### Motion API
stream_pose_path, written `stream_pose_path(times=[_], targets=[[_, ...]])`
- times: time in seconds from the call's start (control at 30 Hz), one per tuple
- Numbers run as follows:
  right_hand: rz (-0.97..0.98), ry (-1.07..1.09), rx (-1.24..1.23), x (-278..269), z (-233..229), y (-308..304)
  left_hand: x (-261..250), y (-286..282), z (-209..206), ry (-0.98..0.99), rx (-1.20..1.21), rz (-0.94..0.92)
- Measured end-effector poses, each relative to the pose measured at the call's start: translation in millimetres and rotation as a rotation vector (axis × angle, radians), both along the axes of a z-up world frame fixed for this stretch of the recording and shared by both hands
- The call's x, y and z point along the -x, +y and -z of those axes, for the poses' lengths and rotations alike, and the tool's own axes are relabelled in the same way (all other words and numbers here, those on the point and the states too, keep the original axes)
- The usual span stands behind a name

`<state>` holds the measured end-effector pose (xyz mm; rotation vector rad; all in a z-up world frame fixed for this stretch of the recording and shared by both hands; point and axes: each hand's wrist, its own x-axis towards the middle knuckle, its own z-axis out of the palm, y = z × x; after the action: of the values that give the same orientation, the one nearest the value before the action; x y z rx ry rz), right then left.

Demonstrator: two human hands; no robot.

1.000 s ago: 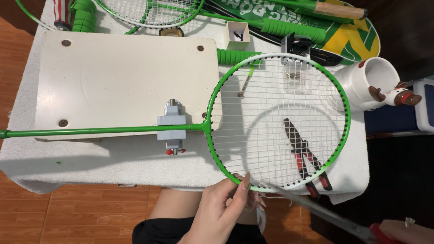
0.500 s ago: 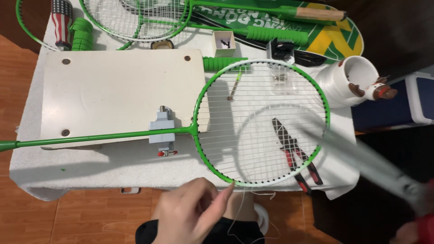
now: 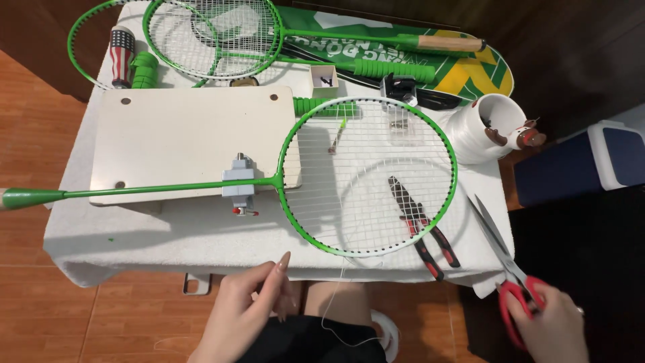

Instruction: Manual stringing and knotting of a badminton racket using specialized tools.

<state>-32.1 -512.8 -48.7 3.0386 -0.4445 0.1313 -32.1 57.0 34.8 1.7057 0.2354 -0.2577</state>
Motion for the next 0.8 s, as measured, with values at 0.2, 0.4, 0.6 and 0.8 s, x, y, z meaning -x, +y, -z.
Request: stream_pose_path(times=[0.2, 0.4, 0.6, 0.8], targets=[[-0.093, -0.141, -0.170, -42, -29, 55, -5, -20, 13, -0.006, 0.131, -0.025], [-0.108, -0.131, -0.096, -47, -28, 51, -28, -51, 2, 0.045, 0.130, 0.027], [-0.142, -0.248, -0.178, -31, -79, 101, -41, -70, 20, -0.080, 0.317, 0.036], [-0.486, -0.352, -0.956, -19, -63, 250, -45, -76, 19, -0.096, 0.324, 0.013]])
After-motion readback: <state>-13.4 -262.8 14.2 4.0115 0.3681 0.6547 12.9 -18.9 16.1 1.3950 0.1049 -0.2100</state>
